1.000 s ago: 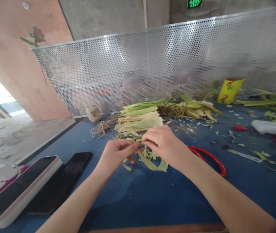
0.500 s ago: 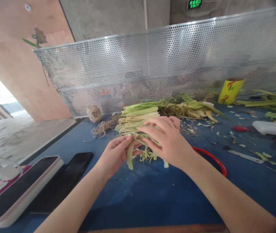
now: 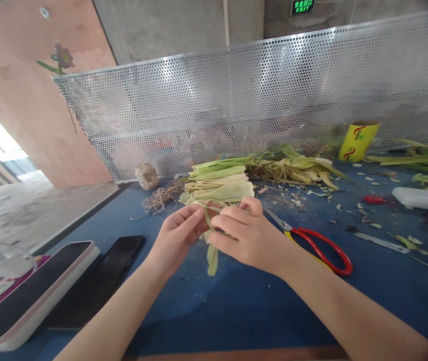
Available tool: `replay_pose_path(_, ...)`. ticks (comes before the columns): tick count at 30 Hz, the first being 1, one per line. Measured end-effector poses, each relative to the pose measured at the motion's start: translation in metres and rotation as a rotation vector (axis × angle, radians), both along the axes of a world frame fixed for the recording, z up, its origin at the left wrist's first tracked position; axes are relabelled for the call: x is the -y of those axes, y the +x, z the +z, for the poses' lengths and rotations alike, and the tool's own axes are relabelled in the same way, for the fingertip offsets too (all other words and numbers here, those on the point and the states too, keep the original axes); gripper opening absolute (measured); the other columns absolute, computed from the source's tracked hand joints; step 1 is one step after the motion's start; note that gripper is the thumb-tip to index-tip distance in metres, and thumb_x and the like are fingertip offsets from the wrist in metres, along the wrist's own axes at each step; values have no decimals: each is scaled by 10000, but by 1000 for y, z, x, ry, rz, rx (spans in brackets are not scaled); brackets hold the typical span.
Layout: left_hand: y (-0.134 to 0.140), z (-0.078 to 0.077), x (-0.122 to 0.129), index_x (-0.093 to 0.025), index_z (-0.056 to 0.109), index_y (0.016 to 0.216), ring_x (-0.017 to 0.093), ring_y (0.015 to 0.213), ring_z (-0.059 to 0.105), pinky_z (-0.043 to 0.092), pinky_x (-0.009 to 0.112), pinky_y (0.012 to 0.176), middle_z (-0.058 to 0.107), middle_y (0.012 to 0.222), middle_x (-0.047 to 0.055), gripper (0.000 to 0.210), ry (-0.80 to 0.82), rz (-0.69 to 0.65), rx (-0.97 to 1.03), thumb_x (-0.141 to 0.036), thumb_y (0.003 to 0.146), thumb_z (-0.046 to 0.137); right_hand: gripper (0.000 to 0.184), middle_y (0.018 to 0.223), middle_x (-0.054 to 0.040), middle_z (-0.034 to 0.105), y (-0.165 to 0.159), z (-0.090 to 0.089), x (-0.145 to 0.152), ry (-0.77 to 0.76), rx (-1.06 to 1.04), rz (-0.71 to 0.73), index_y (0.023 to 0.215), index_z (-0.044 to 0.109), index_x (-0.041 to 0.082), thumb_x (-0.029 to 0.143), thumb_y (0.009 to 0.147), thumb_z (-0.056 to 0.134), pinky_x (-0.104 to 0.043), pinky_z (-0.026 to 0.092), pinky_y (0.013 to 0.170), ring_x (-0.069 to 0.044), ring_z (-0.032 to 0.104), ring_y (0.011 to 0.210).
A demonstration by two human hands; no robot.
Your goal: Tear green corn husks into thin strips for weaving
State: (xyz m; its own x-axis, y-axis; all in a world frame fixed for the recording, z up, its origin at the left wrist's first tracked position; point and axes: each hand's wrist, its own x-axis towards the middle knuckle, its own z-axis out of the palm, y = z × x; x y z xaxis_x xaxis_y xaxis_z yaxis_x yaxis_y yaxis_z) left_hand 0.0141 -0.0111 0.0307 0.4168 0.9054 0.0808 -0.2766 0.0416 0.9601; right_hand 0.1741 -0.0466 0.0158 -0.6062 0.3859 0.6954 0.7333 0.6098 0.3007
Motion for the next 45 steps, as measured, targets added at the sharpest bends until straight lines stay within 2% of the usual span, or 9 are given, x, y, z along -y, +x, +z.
replay_pose_path(7,-3,-5,-8,-131,640,682,131,691,636,492,227,672,704,748,40,133,98,196,-36,-216,621,721,93,864,9,625,-7,-1,-1,-397,-637,254,812,551,208,144,829,486,-274,346,804,-115,538,885)
replay_pose_path(13,-1,-3,-5,-126,624,606,116,621,625,476,192,578,693,654,12,149,194,244,-163,-195,567,751,38,710,2,621,-5,4,-9,-717,-1150,136,729,572,194,223,753,568,-236,439,587,-127,579,647)
replay_pose_path(21,-1,-3,1,-141,654,701,112,546,632,451,173,520,694,580,1,144,199,105,-251,-164,585,736,117,524,39,535,-2,3,-12,-967,-1238,163,711,529,173,275,729,584,-204,395,383,-96,536,398)
replay_pose_path(27,-2,-2,-3,-134,635,667,109,573,634,439,166,532,691,586,4,133,213,223,-179,-163,585,736,239,882,-31,623,-3,3,-10,-1328,-1296,277,949,373,213,314,783,511,-222,402,324,-101,565,368)
replay_pose_path(29,-3,-3,-6,-130,627,639,96,555,616,426,160,522,683,574,1,138,198,254,-166,-166,573,743,286,876,-22,619,-4,1,-9,-1245,-1180,147,959,344,222,279,756,536,-224,388,324,-95,546,353)
replay_pose_path(33,-5,-5,-10,-121,612,590,42,456,511,393,150,492,665,536,2,140,180,233,-173,-185,585,736,384,687,19,585,-6,-7,-7,-724,-943,-150,943,359,211,294,683,629,-254,425,444,-123,546,461)
replay_pose_path(36,-5,-6,-10,-126,604,574,33,444,484,387,148,489,647,521,-15,145,175,243,-185,-196,590,730,518,865,-59,559,-5,-8,-5,-228,-787,-142,1059,363,207,357,662,660,-314,453,578,-185,571,694)
replay_pose_path(39,-4,-5,-7,-135,593,559,51,449,506,398,158,490,612,472,-33,150,196,258,-231,-191,572,731,352,1056,-89,457,-2,-4,-4,182,-517,-136,1034,472,275,295,721,631,-375,396,748,-220,491,916)
replay_pose_path(45,-2,-4,-1,-149,615,603,116,543,598,458,203,526,658,594,1,108,270,268,-335,-177,558,709,95,1071,2,484,6,2,-3,503,-234,-84,786,563,301,238,737,615,-317,313,719,-148,435,896)
